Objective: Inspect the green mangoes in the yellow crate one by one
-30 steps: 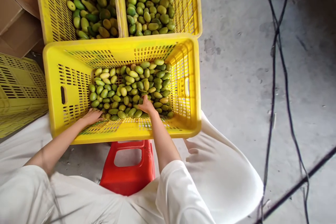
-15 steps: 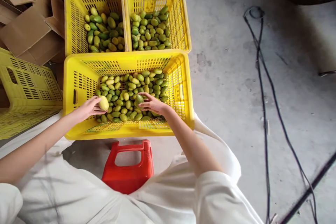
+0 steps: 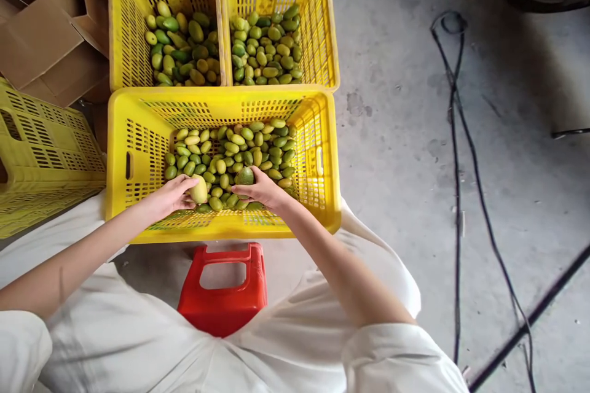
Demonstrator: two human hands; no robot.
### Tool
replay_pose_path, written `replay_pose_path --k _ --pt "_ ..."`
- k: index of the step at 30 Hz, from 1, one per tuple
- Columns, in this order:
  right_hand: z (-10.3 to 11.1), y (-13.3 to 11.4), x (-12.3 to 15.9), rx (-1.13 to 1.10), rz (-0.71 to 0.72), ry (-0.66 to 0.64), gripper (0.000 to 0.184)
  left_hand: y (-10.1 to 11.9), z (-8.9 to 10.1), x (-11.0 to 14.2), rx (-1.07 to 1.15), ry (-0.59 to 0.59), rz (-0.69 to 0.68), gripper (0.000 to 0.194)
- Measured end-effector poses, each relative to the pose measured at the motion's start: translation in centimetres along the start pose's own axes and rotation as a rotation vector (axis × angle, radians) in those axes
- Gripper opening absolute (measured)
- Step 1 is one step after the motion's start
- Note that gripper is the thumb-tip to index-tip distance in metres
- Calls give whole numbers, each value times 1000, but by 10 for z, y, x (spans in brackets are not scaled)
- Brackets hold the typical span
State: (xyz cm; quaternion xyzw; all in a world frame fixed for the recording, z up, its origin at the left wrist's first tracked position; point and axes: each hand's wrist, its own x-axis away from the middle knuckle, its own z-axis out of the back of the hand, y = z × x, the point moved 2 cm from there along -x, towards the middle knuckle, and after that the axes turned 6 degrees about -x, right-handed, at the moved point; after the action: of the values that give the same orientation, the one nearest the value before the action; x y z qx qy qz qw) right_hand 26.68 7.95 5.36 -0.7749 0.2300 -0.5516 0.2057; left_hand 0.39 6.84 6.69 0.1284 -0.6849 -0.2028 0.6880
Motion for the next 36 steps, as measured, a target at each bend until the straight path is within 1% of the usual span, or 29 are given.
replay_pose_path --k 3,6,8,10,12,15,18,21,24,25,27,29,31,33,36 --pt "-1 -2 5 -9 -33 -29 57 6 0 0 18 -1 -8 50" --pt "-1 -7 10 -68 -90 -56 48 17 3 0 29 15 -33 42" --pt "-2 -10 12 -109 -104 -83 47 27 7 -2 15 -9 -68 37" --pt "-3 -12 11 -136 -81 -93 50 38 13 -3 -14 -51 -101 36" --pt "-2 -13 9 -141 -53 -52 53 47 20 -4 -46 -67 -135 37" --pt "3 -12 6 -129 -22 81 58 55 27 -2 -117 -76 -171 33" --pt "7 -13 5 -133 17 173 64 58 27 0 -163 -115 -143 31" --pt "7 -15 6 -116 37 149 64 58 23 0 -100 -180 -106 25" --pt "4 -17 7 -83 52 111 62 59 21 0 -48 -222 -130 17" --pt "4 -18 6 -82 56 114 60 59 21 0 -54 -217 -140 16" --pt "6 -19 3 -108 46 127 49 59 21 1 -80 -195 -166 16" --pt "8 -22 0 -147 23 125 34 58 24 1 -97 -163 -214 23" --pt "11 -26 -2 -157 16 101 25 57 28 1 -100 -128 -258 34" --pt "13 -31 -2 -135 39 74 26 55 33 0 -102 -100 -268 41" --pt "14 -37 0 -144 76 69 37 55 37 -1 -102 -70 -255 41"
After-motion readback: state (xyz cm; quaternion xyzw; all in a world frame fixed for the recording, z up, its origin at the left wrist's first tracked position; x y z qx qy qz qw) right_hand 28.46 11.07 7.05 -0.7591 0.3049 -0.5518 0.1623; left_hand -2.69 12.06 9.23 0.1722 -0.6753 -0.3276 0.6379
